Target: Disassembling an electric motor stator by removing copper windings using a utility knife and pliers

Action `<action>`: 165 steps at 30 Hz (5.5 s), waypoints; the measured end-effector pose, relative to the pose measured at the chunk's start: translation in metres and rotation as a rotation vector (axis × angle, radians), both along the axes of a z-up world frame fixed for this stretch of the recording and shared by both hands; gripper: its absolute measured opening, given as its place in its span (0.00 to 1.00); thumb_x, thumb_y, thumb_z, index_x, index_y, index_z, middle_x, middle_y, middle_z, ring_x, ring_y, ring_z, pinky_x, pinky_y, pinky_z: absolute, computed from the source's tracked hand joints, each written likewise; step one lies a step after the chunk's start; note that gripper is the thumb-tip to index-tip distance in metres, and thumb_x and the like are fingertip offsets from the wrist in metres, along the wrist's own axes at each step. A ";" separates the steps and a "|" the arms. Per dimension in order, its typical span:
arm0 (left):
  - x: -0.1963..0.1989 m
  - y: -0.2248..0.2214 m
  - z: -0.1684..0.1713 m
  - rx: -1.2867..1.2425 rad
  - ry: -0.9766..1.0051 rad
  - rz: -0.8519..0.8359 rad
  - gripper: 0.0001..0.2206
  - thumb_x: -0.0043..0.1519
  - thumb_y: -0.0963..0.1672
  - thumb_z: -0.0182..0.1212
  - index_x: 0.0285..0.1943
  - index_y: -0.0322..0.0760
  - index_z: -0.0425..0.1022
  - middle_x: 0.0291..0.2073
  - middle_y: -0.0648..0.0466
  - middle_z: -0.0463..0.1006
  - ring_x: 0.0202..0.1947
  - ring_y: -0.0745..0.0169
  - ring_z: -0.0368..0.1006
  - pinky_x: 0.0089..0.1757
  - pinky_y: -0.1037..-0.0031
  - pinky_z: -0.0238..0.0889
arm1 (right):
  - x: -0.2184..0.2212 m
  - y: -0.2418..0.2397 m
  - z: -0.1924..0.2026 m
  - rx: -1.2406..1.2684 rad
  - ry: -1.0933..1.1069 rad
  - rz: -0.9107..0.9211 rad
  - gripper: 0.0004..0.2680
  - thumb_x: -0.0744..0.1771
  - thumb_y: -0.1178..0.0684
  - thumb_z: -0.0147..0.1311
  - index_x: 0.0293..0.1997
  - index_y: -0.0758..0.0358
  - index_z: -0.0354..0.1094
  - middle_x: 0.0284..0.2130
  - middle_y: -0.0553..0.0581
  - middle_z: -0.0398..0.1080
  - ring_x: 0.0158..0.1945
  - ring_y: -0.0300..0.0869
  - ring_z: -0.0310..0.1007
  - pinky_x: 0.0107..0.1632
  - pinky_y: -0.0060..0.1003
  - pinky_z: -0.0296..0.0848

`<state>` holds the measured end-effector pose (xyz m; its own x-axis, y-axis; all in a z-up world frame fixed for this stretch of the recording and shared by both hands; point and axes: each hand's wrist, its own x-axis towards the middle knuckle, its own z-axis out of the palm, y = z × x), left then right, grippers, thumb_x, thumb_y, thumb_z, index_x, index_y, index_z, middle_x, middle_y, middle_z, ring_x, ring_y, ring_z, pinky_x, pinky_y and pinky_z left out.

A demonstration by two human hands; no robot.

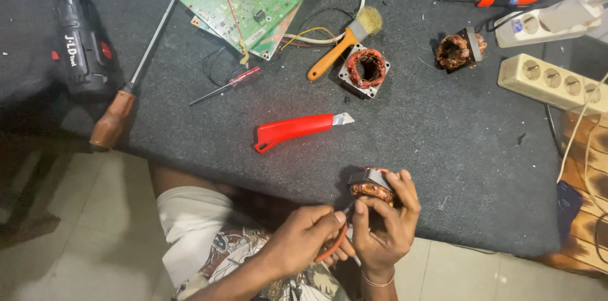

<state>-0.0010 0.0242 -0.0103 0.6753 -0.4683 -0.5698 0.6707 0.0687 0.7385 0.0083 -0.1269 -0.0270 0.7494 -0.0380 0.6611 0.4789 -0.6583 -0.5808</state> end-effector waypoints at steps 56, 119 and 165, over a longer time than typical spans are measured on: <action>-0.020 -0.017 -0.009 0.419 -0.316 0.082 0.15 0.69 0.50 0.47 0.33 0.40 0.68 0.26 0.49 0.82 0.30 0.53 0.79 0.37 0.65 0.69 | -0.013 -0.001 -0.004 -0.064 -0.048 -0.032 0.03 0.67 0.58 0.57 0.35 0.66 0.72 0.57 0.70 0.64 0.63 0.61 0.69 0.67 0.53 0.72; 0.004 0.031 0.017 0.468 -0.364 -0.078 0.16 0.68 0.49 0.51 0.26 0.43 0.64 0.22 0.60 0.80 0.23 0.68 0.68 0.32 0.68 0.61 | 0.016 -0.024 0.011 0.111 0.366 -0.108 0.16 0.71 0.44 0.45 0.60 0.65 0.68 0.54 0.60 0.74 0.56 0.46 0.74 0.59 0.38 0.69; 0.062 0.018 -0.005 1.159 -1.477 0.280 0.06 0.66 0.43 0.61 0.50 0.42 0.77 0.51 0.50 0.75 0.46 0.52 0.71 0.44 0.64 0.57 | 0.033 -0.065 0.006 0.395 0.208 -0.419 0.09 0.72 0.51 0.49 0.41 0.67 0.71 0.40 0.58 0.70 0.48 0.42 0.70 0.55 0.36 0.68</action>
<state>0.0615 0.0419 -0.0156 0.8269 -0.1376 0.5453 -0.3940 -0.8336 0.3871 0.0412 -0.1923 -0.0209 0.7295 -0.5697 0.3784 0.0766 -0.4818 -0.8729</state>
